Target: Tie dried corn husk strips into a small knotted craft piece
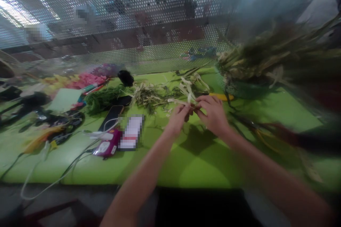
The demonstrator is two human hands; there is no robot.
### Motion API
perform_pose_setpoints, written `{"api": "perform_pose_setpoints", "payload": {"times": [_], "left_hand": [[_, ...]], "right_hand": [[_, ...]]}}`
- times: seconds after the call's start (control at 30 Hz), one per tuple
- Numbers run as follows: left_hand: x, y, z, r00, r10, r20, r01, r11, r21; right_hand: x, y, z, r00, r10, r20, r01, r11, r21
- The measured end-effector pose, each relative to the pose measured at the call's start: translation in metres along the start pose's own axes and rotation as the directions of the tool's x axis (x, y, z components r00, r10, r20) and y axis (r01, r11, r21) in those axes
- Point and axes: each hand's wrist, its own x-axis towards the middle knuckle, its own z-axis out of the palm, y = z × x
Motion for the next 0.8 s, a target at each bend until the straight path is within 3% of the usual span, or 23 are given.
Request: {"api": "perform_pose_setpoints", "payload": {"times": [0.17,0.33,0.57,0.8], "left_hand": [[0.004,-0.002,-0.004,0.993,0.086,0.076,-0.097,0.984,0.148],[0.008,-0.008,-0.006,0.993,0.109,0.045,-0.113,0.989,0.095],[0.008,-0.011,-0.009,0.998,0.055,-0.025,-0.055,0.998,0.005],[0.005,-0.004,-0.004,1.0,-0.023,-0.006,0.022,0.998,-0.066]], "right_hand": [[0.0,-0.001,0.0,1.0,-0.021,0.021,0.022,0.999,-0.033],[0.0,-0.006,0.0,0.995,-0.032,0.091,0.034,0.999,-0.021],[0.0,-0.007,-0.001,0.992,-0.052,0.115,0.047,0.998,0.045],[0.005,0.004,-0.002,0.987,0.147,0.062,-0.159,0.94,0.3]]}}
